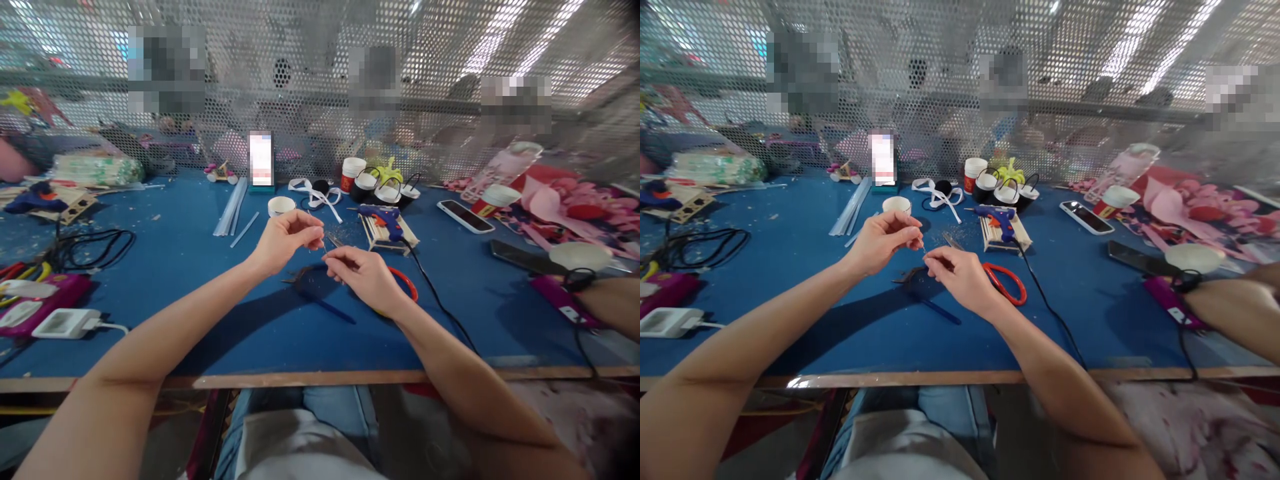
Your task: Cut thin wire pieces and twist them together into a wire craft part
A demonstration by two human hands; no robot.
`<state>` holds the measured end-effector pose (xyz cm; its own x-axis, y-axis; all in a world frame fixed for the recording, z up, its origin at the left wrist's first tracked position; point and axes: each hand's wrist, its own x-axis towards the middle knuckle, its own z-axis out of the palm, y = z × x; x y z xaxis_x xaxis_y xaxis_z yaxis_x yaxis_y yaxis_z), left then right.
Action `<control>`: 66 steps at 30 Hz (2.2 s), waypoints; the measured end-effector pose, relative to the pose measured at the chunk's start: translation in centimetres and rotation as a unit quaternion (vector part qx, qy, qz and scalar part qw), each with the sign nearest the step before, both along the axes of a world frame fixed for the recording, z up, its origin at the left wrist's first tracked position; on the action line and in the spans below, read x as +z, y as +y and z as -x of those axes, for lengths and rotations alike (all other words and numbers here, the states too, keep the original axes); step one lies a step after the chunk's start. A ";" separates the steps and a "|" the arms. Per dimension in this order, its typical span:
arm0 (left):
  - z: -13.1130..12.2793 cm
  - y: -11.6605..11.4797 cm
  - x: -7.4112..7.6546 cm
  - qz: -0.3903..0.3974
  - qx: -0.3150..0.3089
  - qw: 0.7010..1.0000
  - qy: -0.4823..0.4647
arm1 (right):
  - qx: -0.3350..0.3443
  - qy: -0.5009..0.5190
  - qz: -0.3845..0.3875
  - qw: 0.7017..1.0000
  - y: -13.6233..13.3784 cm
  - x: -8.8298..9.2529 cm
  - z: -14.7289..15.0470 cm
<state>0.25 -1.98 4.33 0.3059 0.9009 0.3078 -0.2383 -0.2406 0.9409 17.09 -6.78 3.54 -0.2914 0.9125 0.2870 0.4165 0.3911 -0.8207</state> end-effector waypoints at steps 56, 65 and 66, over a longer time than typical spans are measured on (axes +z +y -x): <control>-0.9 -0.6 -0.4 -0.015 -0.008 0.995 0.097 | 0.011 0.073 0.085 0.994 1.3 -0.8 -0.9; -0.9 -0.8 -0.1 -0.039 0.002 0.989 0.141 | -0.003 0.040 0.067 0.997 1.4 -1.2 -0.8; -0.9 -0.8 -0.2 -0.041 0.004 0.989 0.142 | -0.005 0.035 0.056 0.998 1.3 -1.2 -0.7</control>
